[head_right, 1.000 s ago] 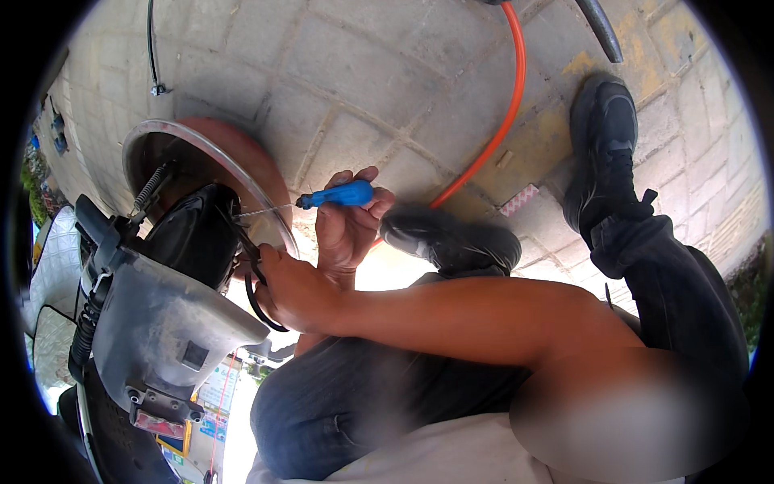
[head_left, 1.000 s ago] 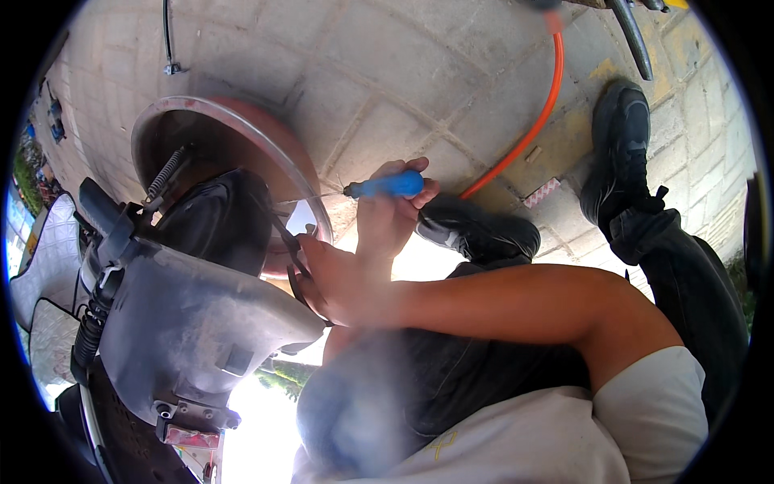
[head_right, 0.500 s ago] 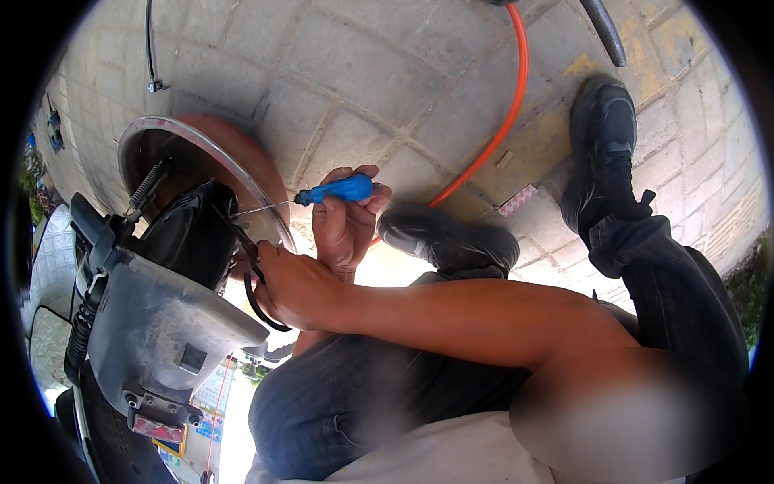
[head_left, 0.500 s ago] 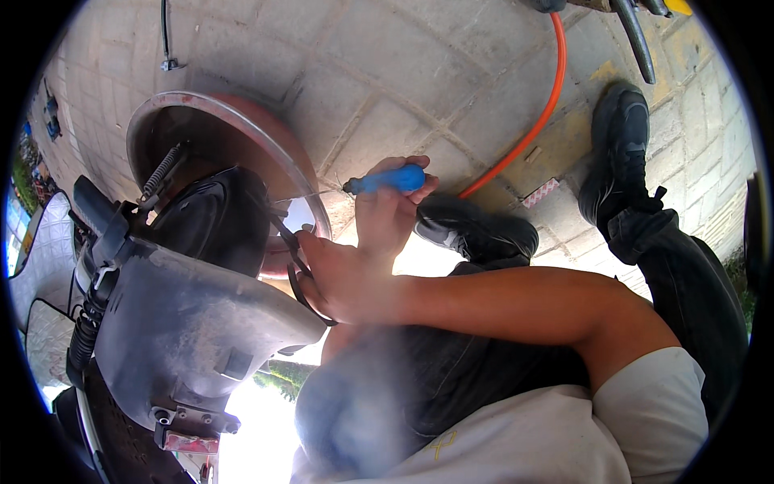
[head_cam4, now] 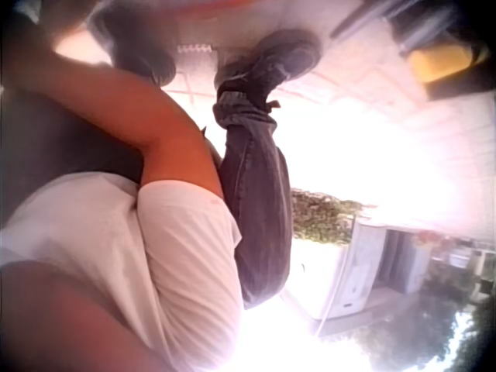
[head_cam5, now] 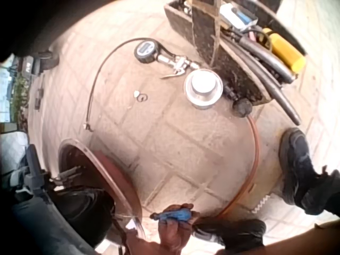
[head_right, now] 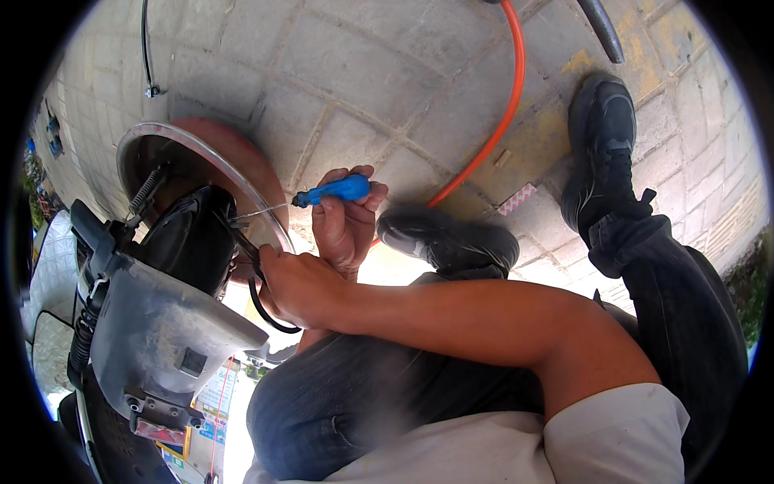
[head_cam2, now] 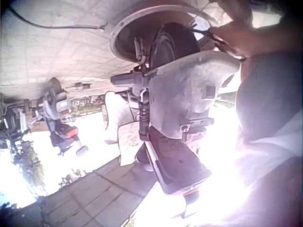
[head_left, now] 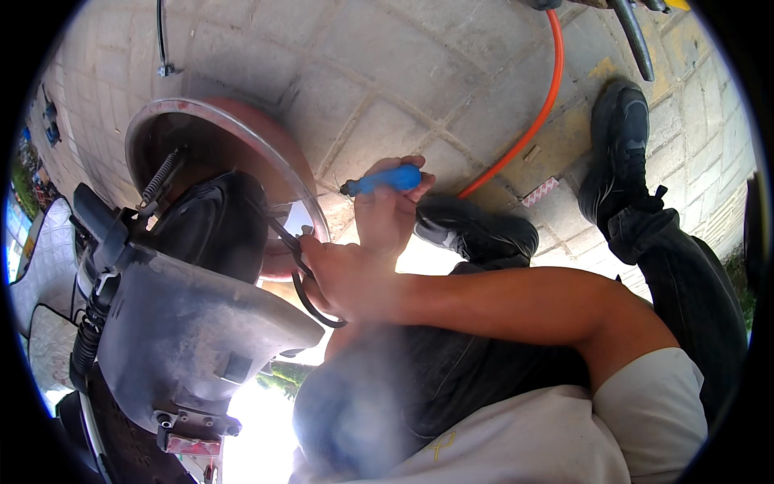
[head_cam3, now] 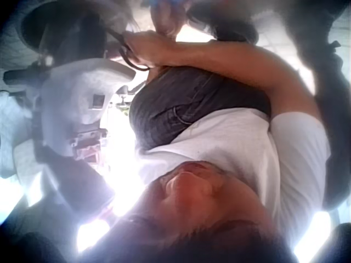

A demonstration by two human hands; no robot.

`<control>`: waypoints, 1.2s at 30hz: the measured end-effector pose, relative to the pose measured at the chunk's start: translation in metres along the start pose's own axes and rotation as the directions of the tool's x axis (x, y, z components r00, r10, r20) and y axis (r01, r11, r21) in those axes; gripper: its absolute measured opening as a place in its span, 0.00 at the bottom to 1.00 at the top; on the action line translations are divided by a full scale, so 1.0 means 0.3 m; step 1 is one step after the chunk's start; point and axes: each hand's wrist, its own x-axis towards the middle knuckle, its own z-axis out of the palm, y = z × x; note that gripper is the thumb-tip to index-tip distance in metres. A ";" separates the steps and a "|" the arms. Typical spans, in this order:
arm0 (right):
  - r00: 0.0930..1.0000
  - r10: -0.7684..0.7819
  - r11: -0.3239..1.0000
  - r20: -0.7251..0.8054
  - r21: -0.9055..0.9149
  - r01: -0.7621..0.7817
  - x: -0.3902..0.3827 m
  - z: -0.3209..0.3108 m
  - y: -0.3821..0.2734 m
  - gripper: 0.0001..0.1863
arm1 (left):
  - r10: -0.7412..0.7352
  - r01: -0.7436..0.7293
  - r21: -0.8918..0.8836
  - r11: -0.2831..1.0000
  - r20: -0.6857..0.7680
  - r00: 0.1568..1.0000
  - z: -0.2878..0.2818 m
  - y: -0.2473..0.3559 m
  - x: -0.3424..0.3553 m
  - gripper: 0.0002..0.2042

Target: The person prepares a small metal component by wrapping it with white tape, then uses a screwdriver to adjust a part inside the scooter's rear wheel hub. They subsequently use a spray can to apply lubricant to the hub area and check the tire pressure with a gauge.

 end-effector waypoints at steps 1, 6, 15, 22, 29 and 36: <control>1.000 -0.008 1.000 -0.005 0.005 0.008 -0.001 0.001 0.004 0.28 | 0.002 -0.002 -0.013 1.000 -0.009 1.000 0.005 0.000 0.000 0.21; 1.000 -0.011 1.000 -0.013 0.000 0.011 -0.004 0.001 0.003 0.25 | 0.018 -0.018 -0.028 0.999 -0.017 1.000 0.023 -0.002 0.003 0.19; 0.993 0.080 0.997 -0.086 -0.005 -0.080 0.025 0.009 -0.034 0.12 | 0.012 -0.010 -0.024 1.000 0.071 0.997 -0.002 0.004 -0.009 0.23; 0.993 0.111 0.994 -0.036 0.015 -0.111 0.018 0.023 -0.012 0.14 | 0.056 -0.058 0.060 0.997 0.028 0.998 0.018 -0.002 -0.014 0.20; 0.991 0.097 0.987 0.095 0.121 -0.108 -0.021 -0.047 -0.059 0.13 | 0.135 -0.135 0.135 0.982 0.011 0.991 0.066 -0.006 -0.018 0.19; 0.998 0.026 0.993 0.048 0.117 -0.032 -0.022 -0.032 -0.044 0.11 | 0.140 -0.142 0.217 0.966 0.025 0.990 0.091 0.003 -0.010 0.21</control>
